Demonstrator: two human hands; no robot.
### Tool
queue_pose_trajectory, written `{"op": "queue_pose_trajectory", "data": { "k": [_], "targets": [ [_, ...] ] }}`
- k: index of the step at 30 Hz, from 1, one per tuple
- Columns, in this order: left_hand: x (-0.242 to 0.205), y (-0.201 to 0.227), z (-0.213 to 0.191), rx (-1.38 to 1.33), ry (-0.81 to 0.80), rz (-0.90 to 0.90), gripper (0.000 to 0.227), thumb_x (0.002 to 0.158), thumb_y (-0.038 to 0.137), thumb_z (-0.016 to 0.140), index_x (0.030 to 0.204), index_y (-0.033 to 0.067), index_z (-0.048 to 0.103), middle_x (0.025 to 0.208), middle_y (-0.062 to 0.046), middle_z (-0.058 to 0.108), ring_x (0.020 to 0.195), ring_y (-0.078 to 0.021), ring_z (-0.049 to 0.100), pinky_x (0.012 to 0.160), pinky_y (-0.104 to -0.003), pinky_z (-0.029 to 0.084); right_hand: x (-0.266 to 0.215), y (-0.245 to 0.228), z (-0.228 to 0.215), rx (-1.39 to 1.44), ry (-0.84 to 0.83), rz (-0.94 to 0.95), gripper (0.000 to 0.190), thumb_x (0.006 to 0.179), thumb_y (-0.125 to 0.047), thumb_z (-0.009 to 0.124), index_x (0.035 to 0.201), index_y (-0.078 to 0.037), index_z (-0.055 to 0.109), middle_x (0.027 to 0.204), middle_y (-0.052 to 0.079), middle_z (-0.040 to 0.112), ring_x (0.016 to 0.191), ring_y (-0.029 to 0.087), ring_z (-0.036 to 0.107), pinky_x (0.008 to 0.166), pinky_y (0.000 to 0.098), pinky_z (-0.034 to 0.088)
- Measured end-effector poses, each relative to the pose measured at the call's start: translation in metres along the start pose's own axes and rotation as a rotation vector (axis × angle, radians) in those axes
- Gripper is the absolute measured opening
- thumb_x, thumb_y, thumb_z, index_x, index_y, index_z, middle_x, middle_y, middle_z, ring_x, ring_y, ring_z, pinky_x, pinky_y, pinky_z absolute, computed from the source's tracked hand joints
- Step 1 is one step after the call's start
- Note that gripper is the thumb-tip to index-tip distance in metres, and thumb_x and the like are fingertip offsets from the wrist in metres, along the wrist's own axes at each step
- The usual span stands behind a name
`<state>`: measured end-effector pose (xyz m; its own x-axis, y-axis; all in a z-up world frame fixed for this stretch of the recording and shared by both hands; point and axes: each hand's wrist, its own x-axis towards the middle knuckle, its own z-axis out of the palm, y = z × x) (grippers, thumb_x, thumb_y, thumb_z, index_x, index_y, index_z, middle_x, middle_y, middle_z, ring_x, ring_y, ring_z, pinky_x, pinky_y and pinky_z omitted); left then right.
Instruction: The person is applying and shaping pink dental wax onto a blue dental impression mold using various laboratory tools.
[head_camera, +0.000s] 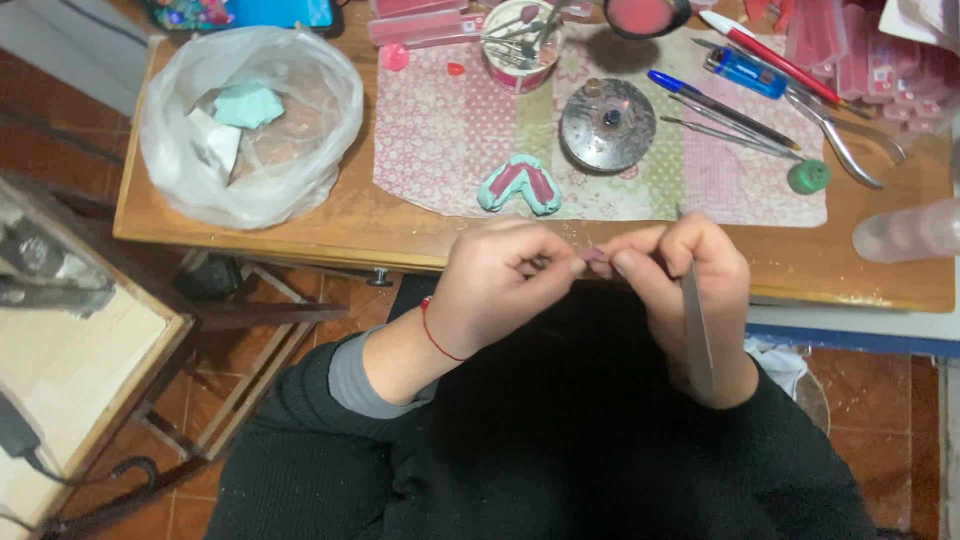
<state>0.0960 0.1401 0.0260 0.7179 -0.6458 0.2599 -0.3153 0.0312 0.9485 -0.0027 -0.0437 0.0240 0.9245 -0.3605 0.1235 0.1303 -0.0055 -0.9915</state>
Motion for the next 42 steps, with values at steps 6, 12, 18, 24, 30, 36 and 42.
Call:
{"op": "queue_pose_trajectory", "data": {
  "k": [6,12,18,24,30,36,42],
  "targets": [
    [0.009,0.004,-0.014,0.223,0.103,0.198,0.013,0.086,0.008,0.079,0.081,0.0062,0.068,0.075,-0.006,0.067,0.065,-0.0203,0.064,0.058,-0.031,0.050,0.007,0.001,0.015,0.099,0.004,-0.033,0.035,0.096,0.013,0.063,0.090,-0.010,0.037,0.105,0.018,0.073,0.093,0.013,0.069,0.085,0.0250,0.058],
    [0.011,0.017,-0.024,0.395,0.125,0.374,0.015,0.081,0.007,0.079,0.079,0.0076,0.064,0.076,-0.007,0.066,0.073,-0.0276,0.066,0.069,-0.038,0.053,0.008,0.007,0.025,-0.194,0.011,-0.203,0.038,0.097,0.009,0.069,0.090,-0.009,0.036,0.100,0.013,0.072,0.083,0.007,0.060,0.073,0.0221,0.051],
    [0.008,0.022,-0.021,0.207,0.111,0.122,0.009,0.087,0.010,0.077,0.093,0.0065,0.070,0.079,-0.004,0.070,0.069,-0.0189,0.074,0.064,-0.031,0.058,0.009,0.008,0.039,-0.337,0.020,-0.403,0.038,0.096,0.006,0.072,0.090,-0.008,0.037,0.096,0.012,0.070,0.081,0.010,0.063,0.072,0.0243,0.053],
    [0.003,0.014,-0.028,0.441,0.130,0.328,0.008,0.086,0.009,0.077,0.088,0.0076,0.069,0.080,-0.007,0.070,0.075,-0.0276,0.069,0.070,-0.039,0.054,0.011,-0.009,0.047,-0.635,-0.005,-0.482,0.038,0.088,0.004,0.077,0.082,-0.007,0.041,0.091,0.009,0.072,0.075,0.019,0.065,0.069,0.0287,0.052],
    [0.000,0.019,-0.033,0.563,0.035,0.432,0.009,0.087,0.007,0.072,0.084,0.0061,0.063,0.083,-0.009,0.067,0.081,-0.0299,0.066,0.075,-0.041,0.053,0.008,-0.005,0.044,-0.683,-0.090,-0.508,0.035,0.085,0.002,0.076,0.083,-0.008,0.042,0.091,0.008,0.071,0.076,0.023,0.064,0.072,0.0321,0.052],
    [-0.008,0.023,-0.027,0.598,-0.023,0.464,0.015,0.085,0.008,0.072,0.082,0.0064,0.057,0.079,-0.009,0.060,0.078,-0.0305,0.062,0.072,-0.041,0.051,-0.003,0.006,0.035,-0.408,-0.116,-0.145,0.034,0.088,0.002,0.070,0.082,-0.009,0.038,0.087,0.004,0.070,0.077,0.010,0.060,0.071,0.0253,0.051],
    [-0.011,0.022,-0.020,0.617,-0.117,0.480,0.013,0.083,0.011,0.075,0.084,0.0081,0.062,0.079,-0.009,0.060,0.076,-0.0311,0.061,0.068,-0.041,0.050,-0.018,0.010,0.007,-0.167,-0.161,-0.010,0.030,0.088,0.002,0.068,0.085,-0.010,0.040,0.090,0.003,0.067,0.084,0.007,0.057,0.079,0.0234,0.049]
  ]
}}
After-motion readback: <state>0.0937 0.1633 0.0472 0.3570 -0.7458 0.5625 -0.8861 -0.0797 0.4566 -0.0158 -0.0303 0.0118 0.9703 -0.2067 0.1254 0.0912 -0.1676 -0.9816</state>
